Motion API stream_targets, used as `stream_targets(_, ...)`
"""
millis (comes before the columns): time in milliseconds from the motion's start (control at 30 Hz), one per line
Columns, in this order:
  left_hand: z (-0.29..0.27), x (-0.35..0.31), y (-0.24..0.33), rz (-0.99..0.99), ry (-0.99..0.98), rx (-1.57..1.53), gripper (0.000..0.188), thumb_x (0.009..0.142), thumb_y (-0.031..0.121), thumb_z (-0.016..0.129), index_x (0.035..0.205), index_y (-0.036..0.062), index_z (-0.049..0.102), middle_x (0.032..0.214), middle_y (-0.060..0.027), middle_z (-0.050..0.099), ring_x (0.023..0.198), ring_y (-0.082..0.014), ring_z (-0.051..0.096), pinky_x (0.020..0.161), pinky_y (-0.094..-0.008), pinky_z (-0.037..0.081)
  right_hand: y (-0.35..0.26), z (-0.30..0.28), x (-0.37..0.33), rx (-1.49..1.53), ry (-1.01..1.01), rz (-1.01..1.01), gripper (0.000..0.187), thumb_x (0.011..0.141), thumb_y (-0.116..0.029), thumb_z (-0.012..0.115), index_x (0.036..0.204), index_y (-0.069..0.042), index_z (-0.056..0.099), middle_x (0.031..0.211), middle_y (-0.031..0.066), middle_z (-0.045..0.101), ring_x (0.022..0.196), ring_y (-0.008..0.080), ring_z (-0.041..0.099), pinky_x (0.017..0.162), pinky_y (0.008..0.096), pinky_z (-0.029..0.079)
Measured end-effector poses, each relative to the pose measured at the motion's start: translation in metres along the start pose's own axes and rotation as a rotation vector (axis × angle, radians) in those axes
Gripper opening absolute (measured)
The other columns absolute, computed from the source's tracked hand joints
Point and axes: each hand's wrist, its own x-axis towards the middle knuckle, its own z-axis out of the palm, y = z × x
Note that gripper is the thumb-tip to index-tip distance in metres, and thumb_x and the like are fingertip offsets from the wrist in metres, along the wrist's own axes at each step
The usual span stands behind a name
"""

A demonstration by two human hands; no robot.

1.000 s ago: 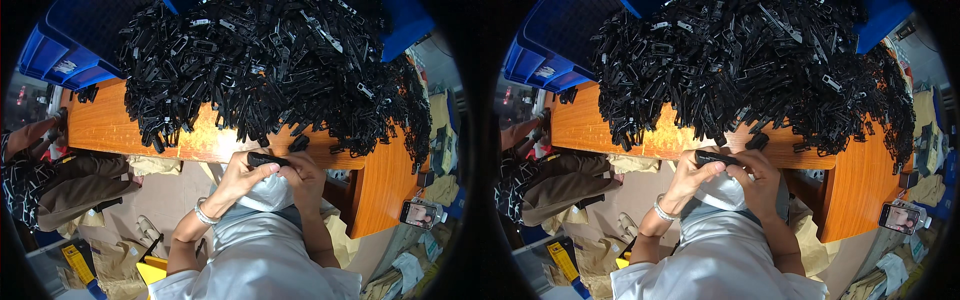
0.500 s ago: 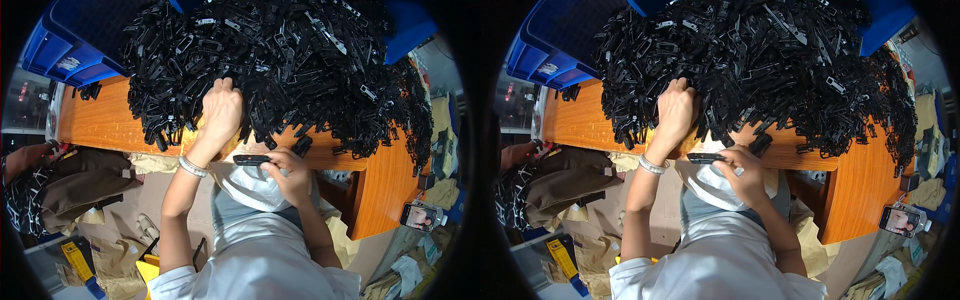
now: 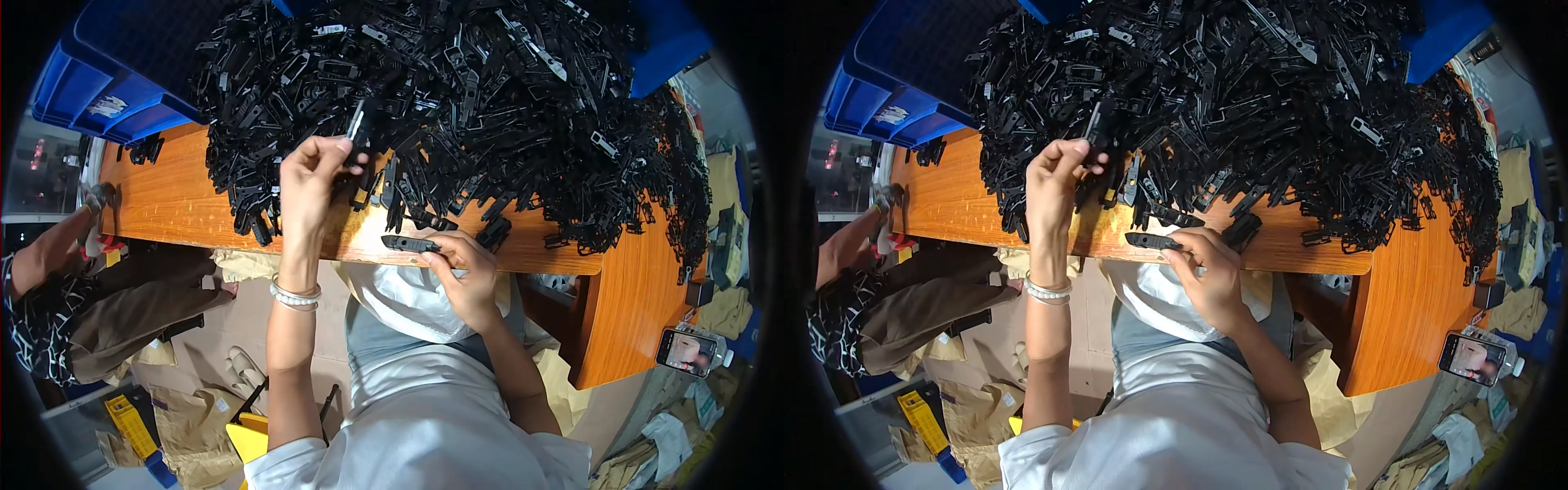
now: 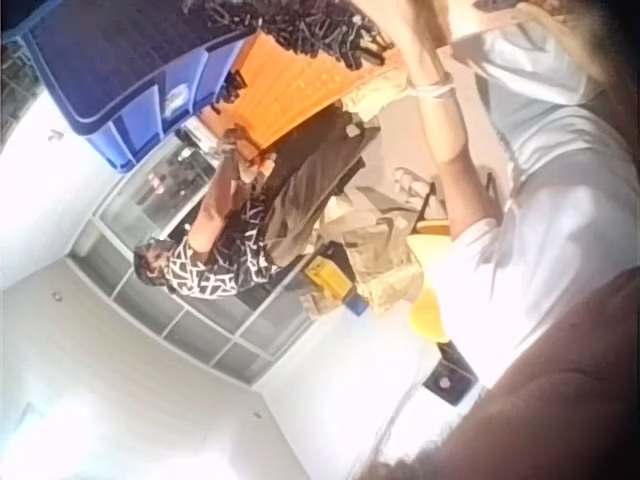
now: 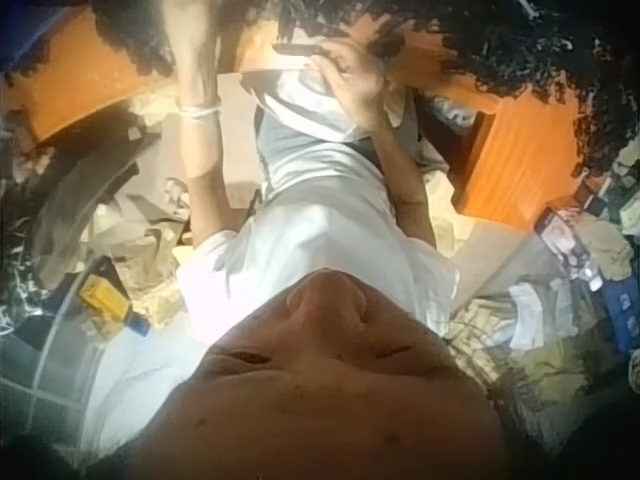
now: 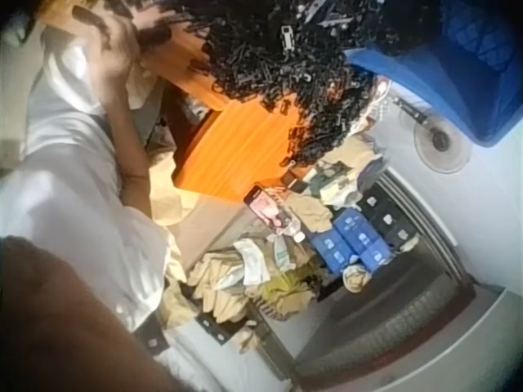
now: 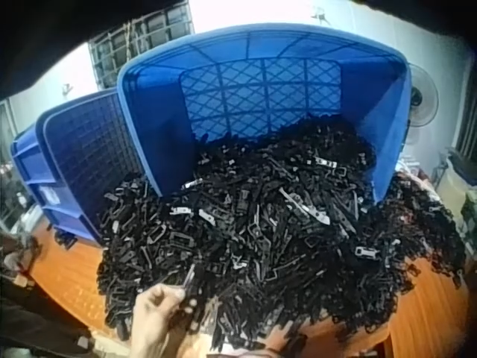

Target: Inspecting and sorting a large pile of black garment zippers on a production workbench.

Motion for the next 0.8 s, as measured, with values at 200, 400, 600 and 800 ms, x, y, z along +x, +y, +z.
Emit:
stream_targets(200,-0.005,-0.032,0.006,-0.21,-0.333,-0.174,0.026,0.085,0.002,0.05,0.109,-0.0088,0.052,0.081,-0.0156,0.062,0.054,-0.0126,0.055,0.047,-0.0214,0.046,-0.013,-0.013,-0.005,0.252,0.04,0.109,0.021,0.072,0.006,0.064,0.092,0.004,0.06,0.087,0.0101,0.06,0.072,0.0121,0.06,0.06,0.0213,0.05)
stream_targets(400,-0.002,-0.063,0.007,0.004,-0.692,0.361,0.029,0.087,0.001,0.048,0.114,-0.0068,0.053,0.067,-0.0043,0.054,0.048,-0.0087,0.048,0.045,-0.0198,0.042,-0.027,-0.024,-0.003,0.252,0.036,-0.047,0.021,0.073,0.016,0.052,0.093,0.011,0.055,0.091,0.0172,0.057,0.074,0.0199,0.062,0.062,0.026,0.051)
stream_targets(600,0.014,-0.084,0.023,-0.043,-0.622,0.524,0.039,0.078,0.011,0.066,0.111,-0.0066,0.055,0.076,-0.0066,0.061,0.057,-0.0068,0.053,0.055,-0.0218,0.046,-0.034,-0.02,-0.012,0.114,0.075,-0.054,0.022,0.071,0.012,0.058,0.093,0.01,0.056,0.091,0.0162,0.059,0.074,0.018,0.062,0.065,0.0252,0.051)
stream_targets(800,0.018,-0.1,0.02,0.062,-0.502,0.693,0.043,0.07,0.008,0.073,0.106,-0.0077,0.056,0.085,-0.0129,0.064,0.065,-0.0104,0.057,0.058,-0.0233,0.047,-0.038,-0.021,-0.017,-0.009,0.079,-0.086,0.024,0.069,0.007,0.062,0.093,0.007,0.059,0.092,0.0139,0.06,0.076,0.0154,0.06,0.068,0.024,0.048)
